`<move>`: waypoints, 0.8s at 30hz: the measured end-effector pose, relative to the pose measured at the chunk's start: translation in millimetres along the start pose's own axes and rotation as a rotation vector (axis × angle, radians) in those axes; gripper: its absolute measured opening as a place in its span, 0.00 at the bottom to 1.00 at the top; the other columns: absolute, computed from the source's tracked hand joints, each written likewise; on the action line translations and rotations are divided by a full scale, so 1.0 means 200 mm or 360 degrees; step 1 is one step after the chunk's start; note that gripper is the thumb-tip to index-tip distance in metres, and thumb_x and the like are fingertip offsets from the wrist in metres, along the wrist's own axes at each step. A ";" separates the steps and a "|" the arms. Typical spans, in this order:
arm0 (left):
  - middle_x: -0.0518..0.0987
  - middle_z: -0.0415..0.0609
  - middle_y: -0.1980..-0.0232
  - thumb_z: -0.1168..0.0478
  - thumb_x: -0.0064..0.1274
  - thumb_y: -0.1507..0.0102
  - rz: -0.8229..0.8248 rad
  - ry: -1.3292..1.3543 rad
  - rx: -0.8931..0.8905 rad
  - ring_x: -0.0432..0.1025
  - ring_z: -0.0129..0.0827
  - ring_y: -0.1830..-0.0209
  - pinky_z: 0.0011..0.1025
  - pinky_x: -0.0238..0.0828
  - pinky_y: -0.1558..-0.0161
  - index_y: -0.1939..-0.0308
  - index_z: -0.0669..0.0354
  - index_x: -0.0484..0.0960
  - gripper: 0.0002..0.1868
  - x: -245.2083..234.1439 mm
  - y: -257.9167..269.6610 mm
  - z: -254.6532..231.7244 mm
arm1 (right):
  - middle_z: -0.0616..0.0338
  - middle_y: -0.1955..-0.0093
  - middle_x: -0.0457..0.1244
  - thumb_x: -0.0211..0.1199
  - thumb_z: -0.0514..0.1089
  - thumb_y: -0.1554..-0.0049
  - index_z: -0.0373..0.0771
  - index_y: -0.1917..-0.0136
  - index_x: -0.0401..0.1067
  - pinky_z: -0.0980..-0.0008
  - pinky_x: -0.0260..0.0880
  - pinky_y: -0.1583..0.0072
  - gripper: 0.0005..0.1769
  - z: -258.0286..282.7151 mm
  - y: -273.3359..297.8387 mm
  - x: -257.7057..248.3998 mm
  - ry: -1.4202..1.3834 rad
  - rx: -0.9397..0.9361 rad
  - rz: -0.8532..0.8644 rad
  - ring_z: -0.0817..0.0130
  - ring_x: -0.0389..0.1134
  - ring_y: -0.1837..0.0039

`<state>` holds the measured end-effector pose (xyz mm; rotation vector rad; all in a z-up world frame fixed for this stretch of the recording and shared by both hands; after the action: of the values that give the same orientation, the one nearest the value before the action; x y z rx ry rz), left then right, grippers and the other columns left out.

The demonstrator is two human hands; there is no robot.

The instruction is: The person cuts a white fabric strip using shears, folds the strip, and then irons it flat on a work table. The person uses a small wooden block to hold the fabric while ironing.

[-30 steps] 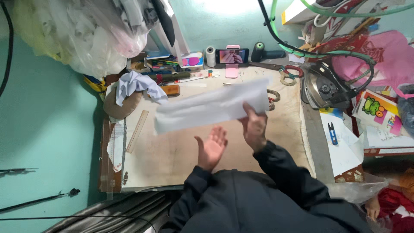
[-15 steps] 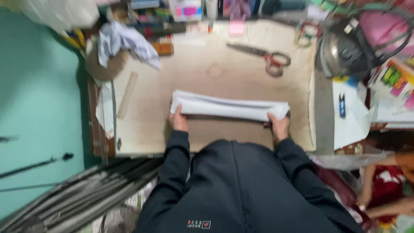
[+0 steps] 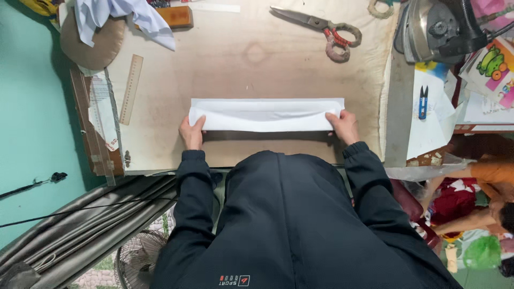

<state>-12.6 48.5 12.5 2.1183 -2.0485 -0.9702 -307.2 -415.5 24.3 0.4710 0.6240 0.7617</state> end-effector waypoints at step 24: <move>0.71 0.55 0.47 0.63 0.74 0.46 -0.0573 -0.0817 0.1139 0.71 0.52 0.48 0.48 0.73 0.47 0.40 0.62 0.73 0.33 -0.04 0.10 -0.19 | 0.45 0.51 0.65 0.62 0.55 0.39 0.37 0.44 0.66 0.43 0.71 0.52 0.21 0.09 0.11 -0.04 0.1093 -0.0520 -0.0410 0.44 0.70 0.49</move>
<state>-13.3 39.8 54.8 2.9214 -2.6081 -0.9994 -309.9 -411.8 53.7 -0.1906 1.1486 0.7560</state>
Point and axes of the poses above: each hand's wrist, its own y-axis away from the middle knuckle, its own x-axis out of the palm, z = x × y, the point moved 8 cm from there along -y, towards the middle knuckle
